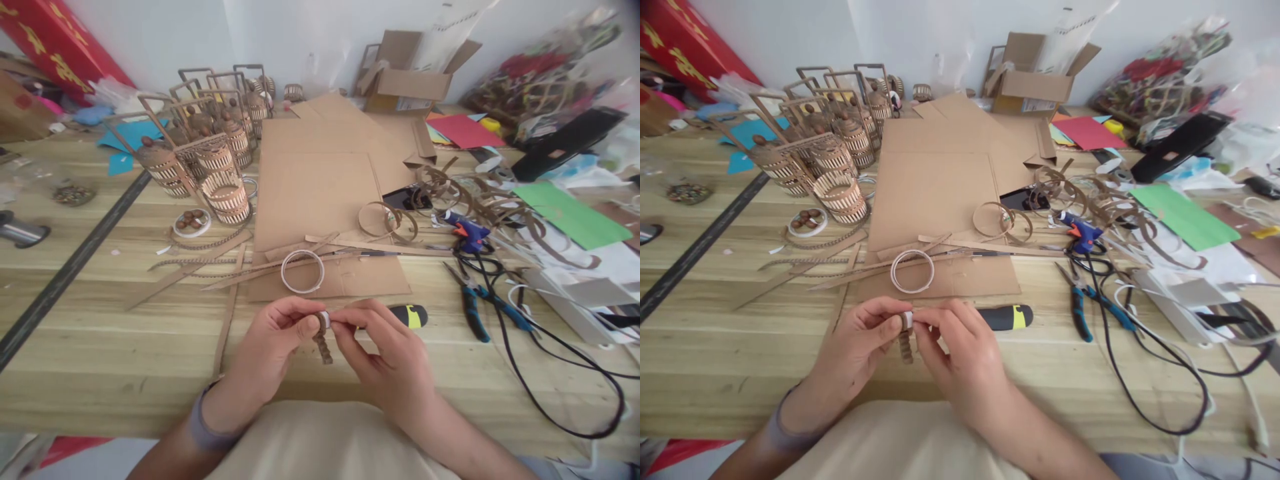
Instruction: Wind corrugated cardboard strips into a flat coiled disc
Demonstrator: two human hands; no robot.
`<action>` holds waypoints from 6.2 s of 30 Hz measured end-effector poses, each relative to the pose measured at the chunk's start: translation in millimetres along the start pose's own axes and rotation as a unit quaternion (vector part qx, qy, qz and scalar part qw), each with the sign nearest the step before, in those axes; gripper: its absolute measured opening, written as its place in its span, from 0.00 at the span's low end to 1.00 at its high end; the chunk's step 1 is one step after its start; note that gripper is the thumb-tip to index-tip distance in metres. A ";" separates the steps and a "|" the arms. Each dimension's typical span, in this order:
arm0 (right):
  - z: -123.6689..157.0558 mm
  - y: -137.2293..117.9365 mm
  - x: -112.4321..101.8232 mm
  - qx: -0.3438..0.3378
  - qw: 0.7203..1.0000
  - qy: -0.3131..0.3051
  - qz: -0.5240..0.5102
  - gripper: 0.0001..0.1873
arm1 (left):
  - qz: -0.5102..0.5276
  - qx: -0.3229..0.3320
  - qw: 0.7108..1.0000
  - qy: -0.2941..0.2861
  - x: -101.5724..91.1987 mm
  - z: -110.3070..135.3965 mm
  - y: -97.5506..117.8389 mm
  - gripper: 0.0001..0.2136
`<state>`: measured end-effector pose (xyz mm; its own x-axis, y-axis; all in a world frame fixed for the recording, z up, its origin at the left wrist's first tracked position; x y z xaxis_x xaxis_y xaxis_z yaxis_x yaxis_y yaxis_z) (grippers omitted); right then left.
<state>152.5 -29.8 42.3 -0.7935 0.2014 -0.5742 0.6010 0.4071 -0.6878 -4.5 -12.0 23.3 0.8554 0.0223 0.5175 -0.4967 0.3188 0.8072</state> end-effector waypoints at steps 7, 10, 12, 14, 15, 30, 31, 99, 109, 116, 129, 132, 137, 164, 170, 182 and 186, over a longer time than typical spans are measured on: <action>7.5 5.1 12.9 0.015 0.999 0.001 -0.048 0.06 | -0.011 -0.002 1.000 0.025 -1.1 0.9 -2.7 0.15; 7.7 6.0 13.8 0.015 0.999 -0.006 -0.042 0.06 | -0.016 0.008 0.999 0.030 -1.4 0.6 -4.1 0.15; 5.8 6.3 12.2 0.025 0.998 -0.025 -0.046 0.05 | -0.001 0.006 0.999 0.036 -0.8 0.2 -3.9 0.15; 3.5 6.3 9.6 0.035 0.997 -0.043 -0.051 0.05 | 0.018 -0.002 0.999 0.042 0.1 -0.1 -3.4 0.15; 2.6 6.1 8.4 0.039 0.997 -0.048 -0.051 0.06 | 0.022 -0.003 0.999 0.046 0.5 -0.3 -3.1 0.15; -3.1 4.2 4.1 0.095 0.994 -0.046 -0.040 0.08 | -0.054 0.023 0.997 0.041 -3.3 2.0 -9.4 0.13; -3.2 4.0 3.9 0.097 0.993 -0.047 -0.041 0.08 | -0.055 0.023 0.997 0.041 -3.3 2.1 -9.4 0.13; 3.9 2.4 3.2 0.017 0.999 -0.036 0.031 0.09 | -0.190 0.112 0.975 0.036 -4.7 7.8 -4.7 0.04; 5.6 4.2 8.3 0.018 0.999 -0.011 0.043 0.08 | -0.181 0.112 0.977 0.029 0.4 8.4 -6.2 0.05; 5.6 4.9 9.5 0.007 0.997 -0.012 0.081 0.09 | -0.190 0.103 0.976 0.031 -0.2 7.9 -6.9 0.05; -5.1 9.2 -8.6 -0.008 0.989 -0.103 0.110 0.08 | -0.170 0.021 0.985 -0.020 2.2 8.7 1.1 0.13; -7.7 11.1 -13.8 0.017 0.988 -0.133 0.071 0.08 | -0.164 0.010 0.986 -0.041 0.9 8.9 1.3 0.14; -8.8 9.2 -18.4 0.061 0.985 -0.158 0.009 0.09 | -0.138 0.002 0.989 -0.057 -1.1 9.3 0.9 0.14; -13.3 8.1 -11.0 0.243 0.923 -0.200 -0.220 0.08 | 0.077 -0.104 0.990 -0.049 3.4 8.2 3.8 0.20; -14.7 8.8 -10.3 0.289 0.880 -0.232 -0.299 0.09 | 0.054 -0.111 0.992 -0.038 4.8 7.8 4.4 0.21; -11.8 8.4 -8.9 0.303 0.898 -0.204 -0.247 0.04 | -0.131 0.013 0.990 -0.048 -5.4 11.6 -0.4 0.07; -11.3 7.8 -7.7 0.299 0.897 -0.209 -0.252 0.03 | -0.156 0.019 0.987 -0.047 -2.8 13.5 0.9 0.06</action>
<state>162.2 -18.1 46.4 -0.9489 -0.2753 -0.1545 0.2191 -0.2223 -0.9500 -9.3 -24.6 26.5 0.9508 -0.1595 0.2656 -0.2190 0.2602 0.9404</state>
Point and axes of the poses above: each hand's wrist, its own z-axis away from the middle knuckle, its own x-axis out of the palm, y = z × x, the point moved 1 cm from there along -z, towards the middle knuckle, and after that the axes turned 8 degrees about x, right-handed, at the moved point
